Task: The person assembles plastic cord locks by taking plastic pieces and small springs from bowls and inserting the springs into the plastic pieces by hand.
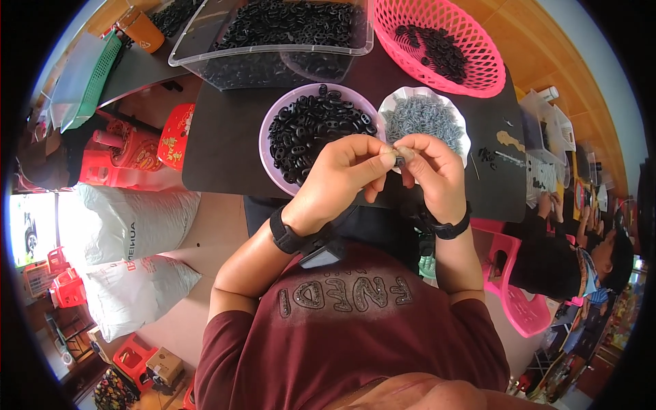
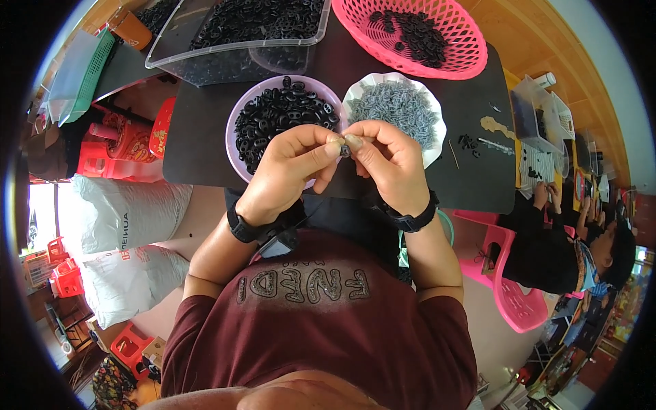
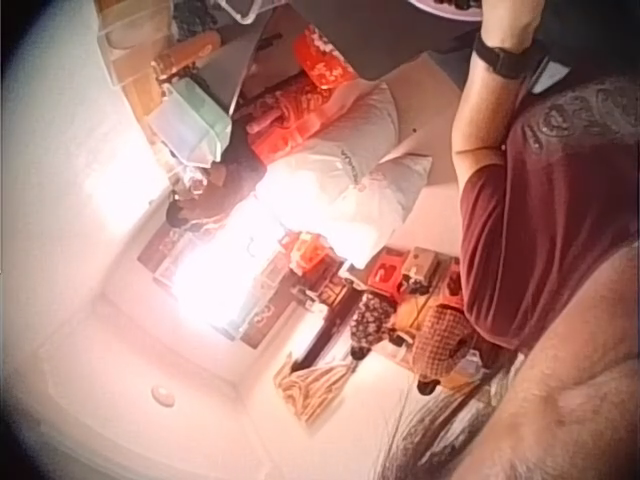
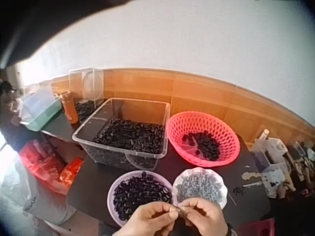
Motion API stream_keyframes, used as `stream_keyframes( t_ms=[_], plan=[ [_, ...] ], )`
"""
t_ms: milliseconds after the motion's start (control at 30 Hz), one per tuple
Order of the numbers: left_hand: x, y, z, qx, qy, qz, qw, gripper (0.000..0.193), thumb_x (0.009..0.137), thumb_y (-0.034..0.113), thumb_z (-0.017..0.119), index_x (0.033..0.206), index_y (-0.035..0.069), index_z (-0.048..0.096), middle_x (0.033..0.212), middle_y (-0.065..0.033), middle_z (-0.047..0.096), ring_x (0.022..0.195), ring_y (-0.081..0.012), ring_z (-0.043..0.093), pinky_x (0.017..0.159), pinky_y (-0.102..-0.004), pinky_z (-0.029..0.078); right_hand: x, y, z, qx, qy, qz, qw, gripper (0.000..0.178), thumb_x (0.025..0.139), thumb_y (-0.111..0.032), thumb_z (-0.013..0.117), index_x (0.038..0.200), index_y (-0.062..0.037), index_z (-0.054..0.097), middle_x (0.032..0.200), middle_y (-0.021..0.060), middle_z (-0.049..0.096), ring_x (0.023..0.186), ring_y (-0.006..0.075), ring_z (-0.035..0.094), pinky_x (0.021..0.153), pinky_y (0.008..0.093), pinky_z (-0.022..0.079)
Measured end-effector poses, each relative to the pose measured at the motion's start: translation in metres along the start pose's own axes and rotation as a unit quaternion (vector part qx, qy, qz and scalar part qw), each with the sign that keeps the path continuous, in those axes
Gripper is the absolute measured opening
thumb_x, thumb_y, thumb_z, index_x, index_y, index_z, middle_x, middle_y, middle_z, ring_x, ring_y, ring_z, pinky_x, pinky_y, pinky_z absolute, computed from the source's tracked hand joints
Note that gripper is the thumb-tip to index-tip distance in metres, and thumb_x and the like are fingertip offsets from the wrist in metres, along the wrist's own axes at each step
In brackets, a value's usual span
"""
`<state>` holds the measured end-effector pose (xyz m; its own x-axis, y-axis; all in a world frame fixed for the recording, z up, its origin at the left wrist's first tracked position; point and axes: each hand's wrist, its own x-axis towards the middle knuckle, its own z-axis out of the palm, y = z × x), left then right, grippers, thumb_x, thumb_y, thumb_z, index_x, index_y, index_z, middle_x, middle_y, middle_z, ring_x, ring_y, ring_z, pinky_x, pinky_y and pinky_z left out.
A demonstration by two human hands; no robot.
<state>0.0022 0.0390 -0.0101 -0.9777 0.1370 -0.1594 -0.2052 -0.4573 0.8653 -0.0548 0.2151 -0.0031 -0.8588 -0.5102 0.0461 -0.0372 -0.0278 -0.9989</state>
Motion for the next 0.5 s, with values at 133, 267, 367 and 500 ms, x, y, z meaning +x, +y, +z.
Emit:
stream_keyframes(
  t_ms=[133, 267, 367, 500],
  plan=[
    [0.005, 0.006, -0.001, -0.072, -0.038, -0.037, 0.996, 0.017, 0.097, 0.015, 0.057, 0.097, -0.001, 0.062, 0.077, -0.0019, 0.059, 0.060, -0.0067, 0.051, 0.053, -0.0205, 0.041, -0.001, 0.000, -0.001, 0.001, 0.009, -0.018, 1.000, 0.013, 0.095, -0.010, 0.060, 0.103, 0.0000, 0.065, 0.077, 0.0000, 0.063, 0.063, 0.0041, 0.053, 0.056, 0.0183, 0.042],
    [0.011, 0.006, -0.003, -0.159, -0.068, -0.092, 0.981, 0.017, 0.097, 0.016, 0.058, 0.097, -0.001, 0.061, 0.081, -0.0038, 0.060, 0.062, -0.0073, 0.050, 0.052, -0.0209, 0.040, -0.001, 0.001, -0.008, -0.136, 0.010, -0.143, 0.980, 0.013, 0.096, -0.011, 0.060, 0.102, -0.0004, 0.066, 0.079, 0.0019, 0.065, 0.065, 0.0057, 0.056, 0.058, 0.0194, 0.045],
    [0.012, 0.004, 0.000, -0.139, -0.076, -0.088, 0.983, 0.017, 0.097, 0.016, 0.058, 0.097, -0.001, 0.061, 0.082, -0.0039, 0.060, 0.062, -0.0075, 0.050, 0.052, -0.0210, 0.040, -0.005, -0.004, -0.011, -0.071, 0.007, -0.092, 0.993, 0.013, 0.096, -0.012, 0.060, 0.100, -0.0008, 0.066, 0.080, 0.0021, 0.064, 0.065, 0.0060, 0.057, 0.058, 0.0194, 0.046],
    [0.015, 0.009, 0.013, -0.035, -0.058, -0.059, 0.996, 0.017, 0.097, 0.015, 0.059, 0.097, -0.002, 0.061, 0.081, -0.0031, 0.059, 0.062, -0.0072, 0.050, 0.053, -0.0205, 0.040, -0.008, 0.001, -0.016, 0.040, 0.023, -0.003, 0.999, 0.014, 0.096, -0.015, 0.061, 0.097, -0.0015, 0.064, 0.078, 0.0010, 0.063, 0.063, 0.0054, 0.055, 0.056, 0.0185, 0.045]
  ],
)
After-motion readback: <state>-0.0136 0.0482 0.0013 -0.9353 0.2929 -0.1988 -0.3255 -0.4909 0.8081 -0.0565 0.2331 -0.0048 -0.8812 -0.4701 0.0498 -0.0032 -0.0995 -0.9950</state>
